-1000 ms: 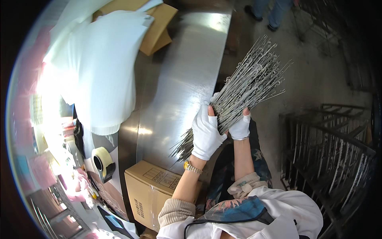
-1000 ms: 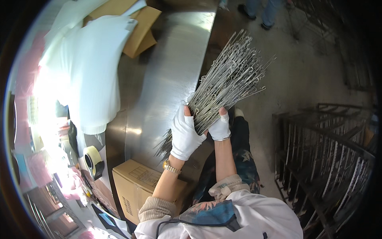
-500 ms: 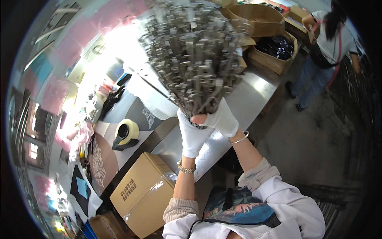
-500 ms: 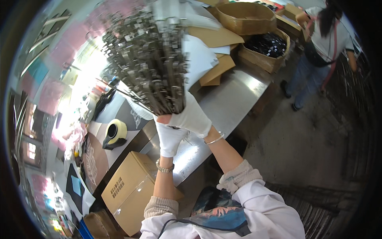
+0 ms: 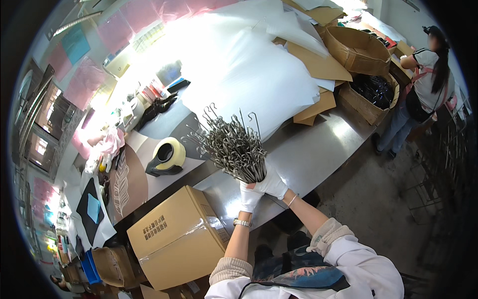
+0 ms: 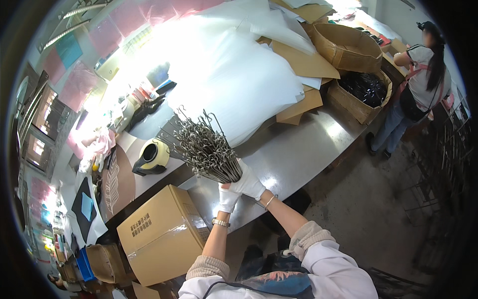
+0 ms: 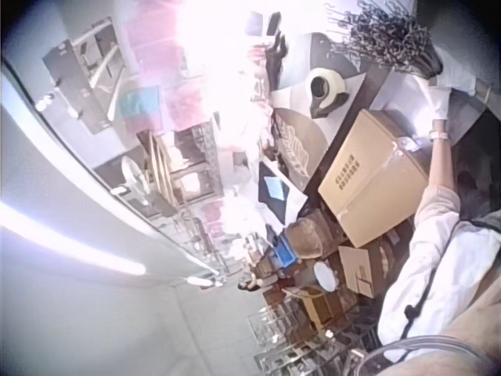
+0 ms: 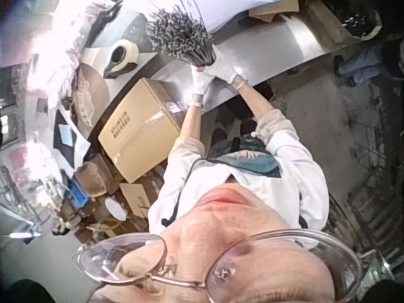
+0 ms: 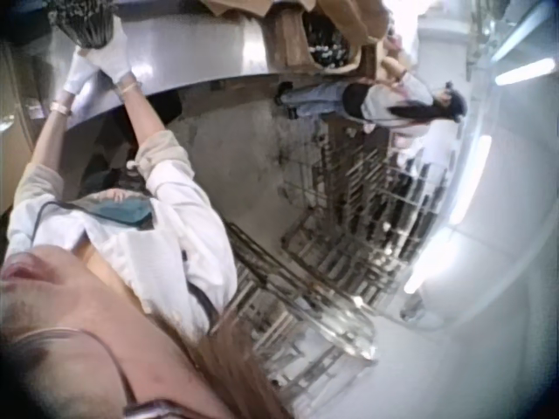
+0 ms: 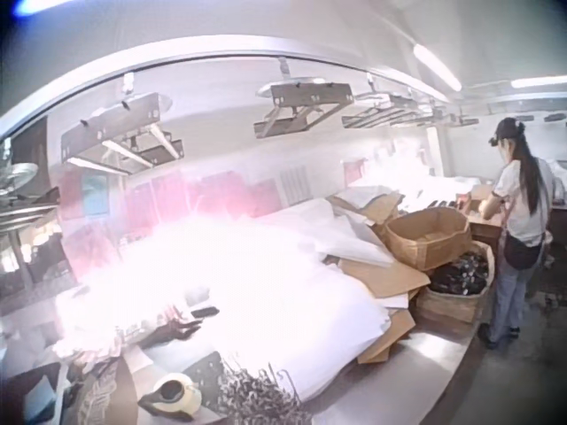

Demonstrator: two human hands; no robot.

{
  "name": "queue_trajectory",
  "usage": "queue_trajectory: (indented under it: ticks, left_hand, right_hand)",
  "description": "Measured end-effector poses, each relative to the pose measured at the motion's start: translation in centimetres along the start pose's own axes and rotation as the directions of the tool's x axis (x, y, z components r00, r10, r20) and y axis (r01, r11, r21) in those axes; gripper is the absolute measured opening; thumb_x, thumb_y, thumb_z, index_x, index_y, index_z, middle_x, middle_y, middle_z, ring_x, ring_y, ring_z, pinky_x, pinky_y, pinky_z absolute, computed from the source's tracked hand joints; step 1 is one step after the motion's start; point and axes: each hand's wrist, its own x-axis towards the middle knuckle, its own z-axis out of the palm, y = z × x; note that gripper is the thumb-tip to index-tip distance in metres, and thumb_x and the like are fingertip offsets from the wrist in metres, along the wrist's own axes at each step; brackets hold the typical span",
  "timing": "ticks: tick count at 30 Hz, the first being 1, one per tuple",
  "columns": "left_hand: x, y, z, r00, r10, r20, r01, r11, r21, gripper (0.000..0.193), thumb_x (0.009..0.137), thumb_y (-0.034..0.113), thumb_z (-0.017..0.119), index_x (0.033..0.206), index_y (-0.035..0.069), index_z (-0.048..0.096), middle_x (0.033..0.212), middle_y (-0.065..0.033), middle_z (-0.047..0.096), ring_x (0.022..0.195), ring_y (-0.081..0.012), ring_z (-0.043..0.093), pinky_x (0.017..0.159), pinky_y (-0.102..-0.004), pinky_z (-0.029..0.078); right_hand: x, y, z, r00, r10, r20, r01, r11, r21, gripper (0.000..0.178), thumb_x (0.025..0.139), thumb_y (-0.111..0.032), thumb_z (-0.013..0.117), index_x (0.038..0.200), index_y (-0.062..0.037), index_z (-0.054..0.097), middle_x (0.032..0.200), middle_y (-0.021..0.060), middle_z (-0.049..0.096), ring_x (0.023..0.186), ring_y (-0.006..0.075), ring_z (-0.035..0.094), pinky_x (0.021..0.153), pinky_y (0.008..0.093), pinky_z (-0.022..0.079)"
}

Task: The person places round brown objects into a foam insert inside a cardboard box, covers them with a sheet, closes and tapes the box, then writes on it with a marker. The person also gathers metal hooks and places them into a blue bin.

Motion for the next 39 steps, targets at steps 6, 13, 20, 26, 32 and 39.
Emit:
queue_trajectory:
  ticks: [6,13,20,26,32,39]
  left_hand:
    - [-4.5,0.9,3.4,0.998,0.049,-0.026,-0.039,0.954,0.298,0.050,0.074,-0.003,0.079,0.121,-0.001,0.061,0.112,-0.0098,0.071,0.102,-0.0194,0.069,0.087,-0.0326,0.056]
    - [-15.7,-4.1,14.7,0.935,-0.214,-0.281,0.245,0.966,0.081,0.059,0.077,0.006,0.084,0.125,0.000,0.051,0.116,-0.0098,0.066,0.106,-0.0176,0.065,0.092,-0.0322,0.053]
    - [-20.2,-5.8,15.7,0.786,-0.544,-0.294,0.593,0.798,0.107,0.062,0.080,0.012,0.085,0.131,-0.001,0.053,0.119,-0.0121,0.067,0.106,-0.0182,0.066,0.094,-0.0333,0.053]
    - [-5.2,-0.4,8.0,0.693,-0.719,-0.053,0.697,0.687,-0.207,0.037,0.088,0.016,0.077,0.119,-0.002,0.064,0.105,-0.0122,0.073,0.092,-0.0218,0.073,0.077,-0.0344,0.060]
    - [-2.8,-1.6,4.9,0.694,-0.690,-0.204,0.665,0.723,-0.185,0.047,0.091,0.019,0.076,0.129,-0.002,0.058,0.112,-0.0108,0.070,0.098,-0.0199,0.069,0.082,-0.0349,0.059]
    - [-12.0,-0.2,8.6,0.859,-0.438,-0.265,0.431,0.898,-0.089,0.069,0.082,0.011,0.083,0.140,0.000,0.048,0.132,-0.0111,0.063,0.118,-0.0199,0.062,0.102,-0.0352,0.050]
  right_hand:
    - [-4.2,-2.4,-1.6,0.991,0.109,-0.072,-0.116,0.988,-0.104,0.071,0.071,-0.018,0.092,0.130,0.0019,0.059,0.120,0.0115,0.072,0.111,0.0167,0.066,0.098,0.0319,0.053]
    - [-13.9,-1.8,-9.5,0.916,0.398,-0.051,-0.396,0.874,-0.282,0.070,0.074,-0.025,0.090,0.131,0.0026,0.059,0.117,0.0147,0.073,0.106,0.0178,0.069,0.095,0.0335,0.054]
    - [-17.8,0.7,-10.5,0.628,0.776,-0.063,-0.765,0.629,0.138,0.058,0.087,-0.017,0.082,0.136,0.0026,0.059,0.123,0.0100,0.070,0.109,0.0176,0.066,0.098,0.0322,0.052]
    - [-3.5,2.3,-8.5,0.556,0.830,-0.044,-0.831,0.556,-0.014,0.050,0.092,-0.035,0.077,0.127,-0.0006,0.067,0.114,0.0082,0.071,0.099,0.0177,0.066,0.092,0.0322,0.052]
    - [-0.3,6.9,-6.4,0.649,0.760,0.028,-0.760,0.649,0.030,0.046,0.091,-0.036,0.078,0.114,0.0027,0.072,0.105,0.0085,0.073,0.096,0.0140,0.064,0.092,0.0306,0.048]
    - [-9.4,-1.1,-3.6,0.817,0.567,-0.103,-0.555,0.822,0.124,0.058,0.087,-0.016,0.083,0.135,0.0038,0.057,0.122,0.0093,0.070,0.110,0.0166,0.064,0.104,0.0308,0.048]
